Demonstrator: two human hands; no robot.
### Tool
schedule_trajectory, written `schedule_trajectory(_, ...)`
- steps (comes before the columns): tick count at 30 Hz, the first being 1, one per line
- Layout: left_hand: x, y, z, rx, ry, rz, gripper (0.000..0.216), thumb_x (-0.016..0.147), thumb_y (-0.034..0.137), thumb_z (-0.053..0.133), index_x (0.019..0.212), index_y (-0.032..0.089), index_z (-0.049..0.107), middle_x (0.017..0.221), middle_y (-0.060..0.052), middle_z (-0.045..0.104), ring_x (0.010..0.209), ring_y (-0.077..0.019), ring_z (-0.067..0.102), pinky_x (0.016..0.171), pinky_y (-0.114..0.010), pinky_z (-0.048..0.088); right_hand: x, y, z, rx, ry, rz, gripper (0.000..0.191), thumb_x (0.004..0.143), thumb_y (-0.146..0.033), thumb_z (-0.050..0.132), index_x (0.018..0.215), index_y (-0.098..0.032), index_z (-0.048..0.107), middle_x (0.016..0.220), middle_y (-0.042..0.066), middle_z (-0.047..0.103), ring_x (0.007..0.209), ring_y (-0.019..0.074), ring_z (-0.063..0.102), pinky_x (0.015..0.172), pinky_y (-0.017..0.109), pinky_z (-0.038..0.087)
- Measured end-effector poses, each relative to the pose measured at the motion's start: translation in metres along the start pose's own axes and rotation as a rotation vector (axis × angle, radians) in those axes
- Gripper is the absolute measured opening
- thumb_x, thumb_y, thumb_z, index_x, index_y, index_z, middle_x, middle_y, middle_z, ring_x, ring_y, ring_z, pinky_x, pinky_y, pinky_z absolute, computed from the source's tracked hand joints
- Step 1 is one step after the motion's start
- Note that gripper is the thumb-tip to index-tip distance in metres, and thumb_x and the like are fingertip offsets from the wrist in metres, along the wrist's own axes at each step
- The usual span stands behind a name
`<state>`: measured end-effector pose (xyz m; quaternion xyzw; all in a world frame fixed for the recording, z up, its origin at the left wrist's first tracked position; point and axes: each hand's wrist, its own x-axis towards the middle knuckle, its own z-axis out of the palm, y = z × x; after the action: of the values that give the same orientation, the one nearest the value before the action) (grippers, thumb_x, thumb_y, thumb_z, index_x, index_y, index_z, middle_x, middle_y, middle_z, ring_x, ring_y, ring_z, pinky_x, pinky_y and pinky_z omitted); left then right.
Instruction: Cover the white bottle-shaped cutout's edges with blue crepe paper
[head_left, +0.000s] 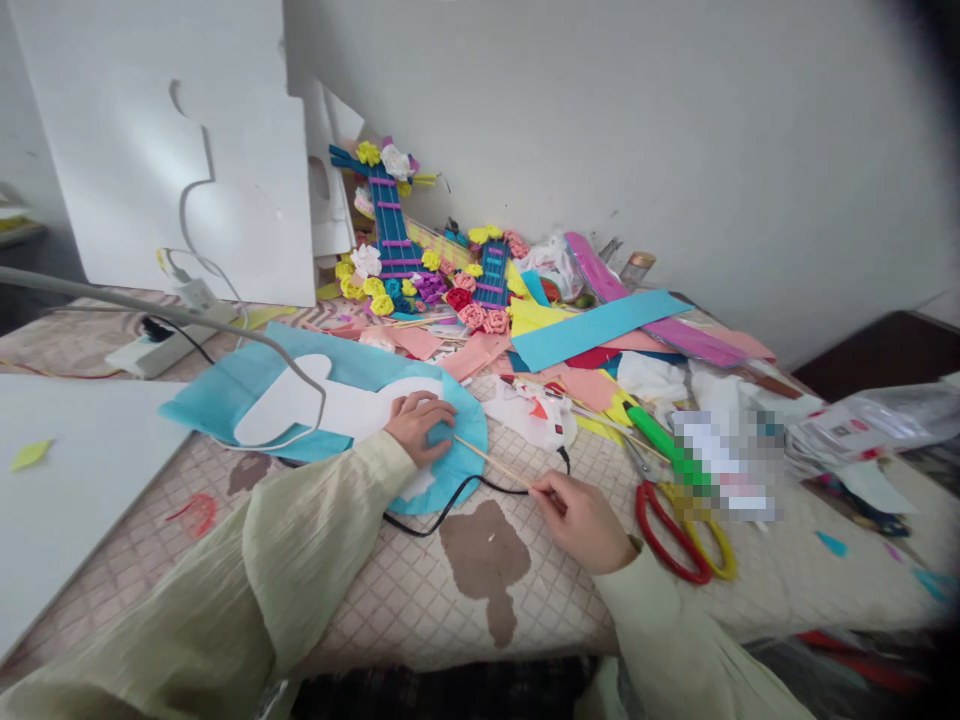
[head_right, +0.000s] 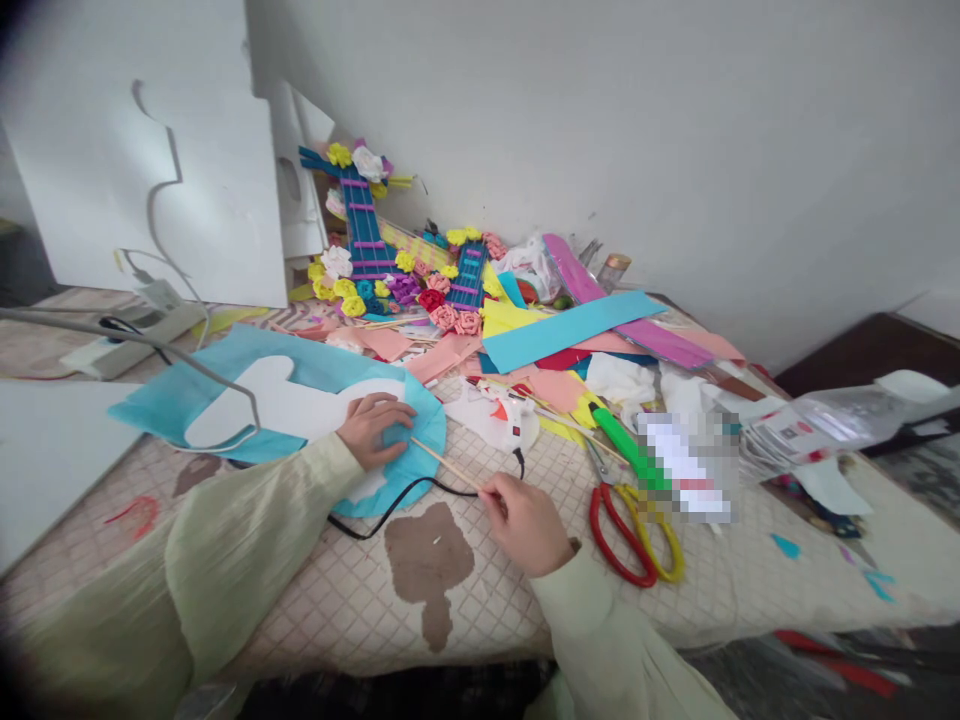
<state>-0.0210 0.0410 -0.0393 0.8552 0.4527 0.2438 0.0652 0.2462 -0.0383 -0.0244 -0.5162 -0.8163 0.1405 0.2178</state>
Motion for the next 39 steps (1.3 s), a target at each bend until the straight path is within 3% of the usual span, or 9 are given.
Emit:
schedule_trajectory(15, -0.0011, 0.0017, -0.0053, -0.022, -0.058, -0.005, 0.035, 0.06, 0.03, 0.056, 0.095, 0.024, 0.056, 0.115, 0.0, 0.058, 0.112, -0.0279, 0.036, 0.089, -0.044, 0.023, -0.0042, -0.0018, -0.0009, 0.026, 0.029, -0.02, 0.016, 0.081, -0.025, 0.044, 0.072, -0.017, 0.055, 0.056, -0.001, 0.056, 0.048, 0.0102, 0.049, 0.049, 0.021, 0.035)
schedule_trajectory(19, -0.0006, 0.0008, -0.0059, -0.031, -0.077, -0.012, 0.035, 0.06, 0.025, 0.052, 0.095, 0.024, 0.056, 0.116, 0.0, 0.057, 0.112, -0.028, 0.035, 0.089, -0.045, 0.023, -0.0045, -0.0016, -0.0003, 0.033, 0.076, 0.025, 0.016, 0.081, -0.025, 0.044, 0.072, -0.017, 0.055, 0.057, 0.0, 0.056, 0.049, 0.0106, 0.049, 0.05, 0.021, 0.037)
schedule_trajectory(24, 0.0, 0.0006, -0.0057, -0.037, -0.085, -0.016, 0.032, 0.064, 0.025, 0.048, 0.094, 0.025, 0.056, 0.115, 0.0, 0.057, 0.111, -0.027, 0.037, 0.088, -0.045, 0.023, -0.0047, -0.0055, -0.001, 0.047, 0.018, -0.01, 0.016, 0.081, -0.025, 0.044, 0.072, -0.018, 0.055, 0.056, -0.001, 0.056, 0.049, 0.0104, 0.048, 0.05, 0.022, 0.037)
schedule_trajectory(29, 0.0003, 0.0015, -0.0057, -0.038, -0.077, -0.024, 0.029, 0.066, 0.023, 0.047, 0.094, 0.024, 0.056, 0.115, -0.001, 0.058, 0.111, -0.0266, 0.037, 0.089, -0.045, 0.022, -0.0008, -0.0076, -0.0011, 0.047, 0.082, 0.028, 0.016, 0.081, -0.026, 0.046, 0.071, -0.017, 0.055, 0.056, -0.001, 0.056, 0.048, 0.01, 0.047, 0.049, 0.021, 0.036)
schedule_trajectory(32, 0.0003, 0.0027, -0.0059, -0.037, -0.072, -0.033, 0.028, 0.068, 0.024, 0.047, 0.095, 0.024, 0.054, 0.114, -0.001, 0.058, 0.112, -0.0261, 0.037, 0.09, -0.045, 0.022, 0.0004, -0.0065, 0.0005, 0.049, 0.052, 0.027, 0.015, 0.08, -0.025, 0.046, 0.071, -0.017, 0.055, 0.058, -0.001, 0.057, 0.049, 0.0101, 0.048, 0.05, 0.022, 0.036)
schedule_trajectory(39, 0.0003, 0.0035, -0.0041, -0.041, -0.063, -0.069, 0.037, 0.064, 0.024, 0.051, 0.102, 0.024, 0.048, 0.11, -0.002, 0.058, 0.112, -0.0257, 0.038, 0.09, -0.044, 0.022, 0.0033, -0.0063, -0.0005, 0.107, 0.072, 0.048, 0.016, 0.08, -0.027, 0.047, 0.07, -0.017, 0.054, 0.056, -0.001, 0.057, 0.046, 0.0096, 0.048, 0.047, 0.021, 0.036)
